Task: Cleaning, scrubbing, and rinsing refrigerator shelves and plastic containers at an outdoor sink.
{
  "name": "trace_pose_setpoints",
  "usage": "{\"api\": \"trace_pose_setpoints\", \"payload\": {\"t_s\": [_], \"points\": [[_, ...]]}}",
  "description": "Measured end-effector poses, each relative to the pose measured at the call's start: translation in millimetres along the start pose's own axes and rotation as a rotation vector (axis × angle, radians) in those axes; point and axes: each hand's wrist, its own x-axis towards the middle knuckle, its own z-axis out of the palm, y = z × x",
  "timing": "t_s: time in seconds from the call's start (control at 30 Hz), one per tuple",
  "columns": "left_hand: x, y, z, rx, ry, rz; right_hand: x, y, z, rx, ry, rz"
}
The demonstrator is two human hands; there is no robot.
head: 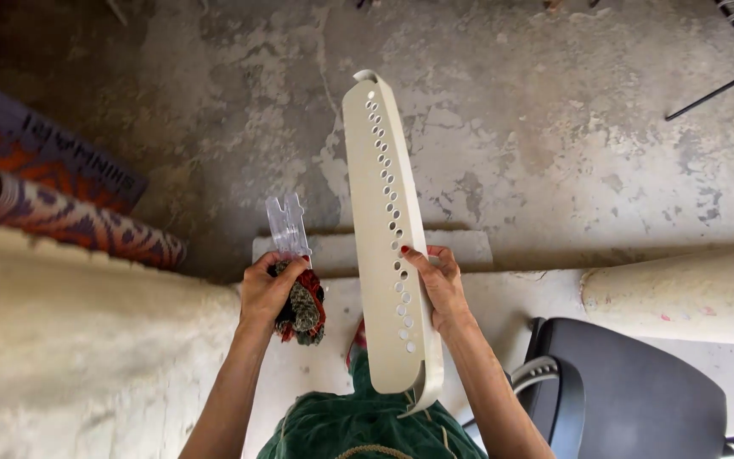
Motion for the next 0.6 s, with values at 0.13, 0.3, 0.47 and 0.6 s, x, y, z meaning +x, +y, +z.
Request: {"api": "trace_pose_setpoints", "payload": {"t_s": [0.13,0.3,0.47,0.6], "points": [[53,29,33,0.086,-0.022,0.047,32,-43,10,0.017,0.054,0.063],[107,77,66,0.172,-0.128,-0.037,84,-70,14,0.065,0.047,0.012],[169,125,86,0.225,-0.209,0.050,116,-106,31,0.104,0.094,-0.006],[219,157,103,0.144,-0.319,0.128,138,-122,42,0.172,0.171,-0.034]]}}
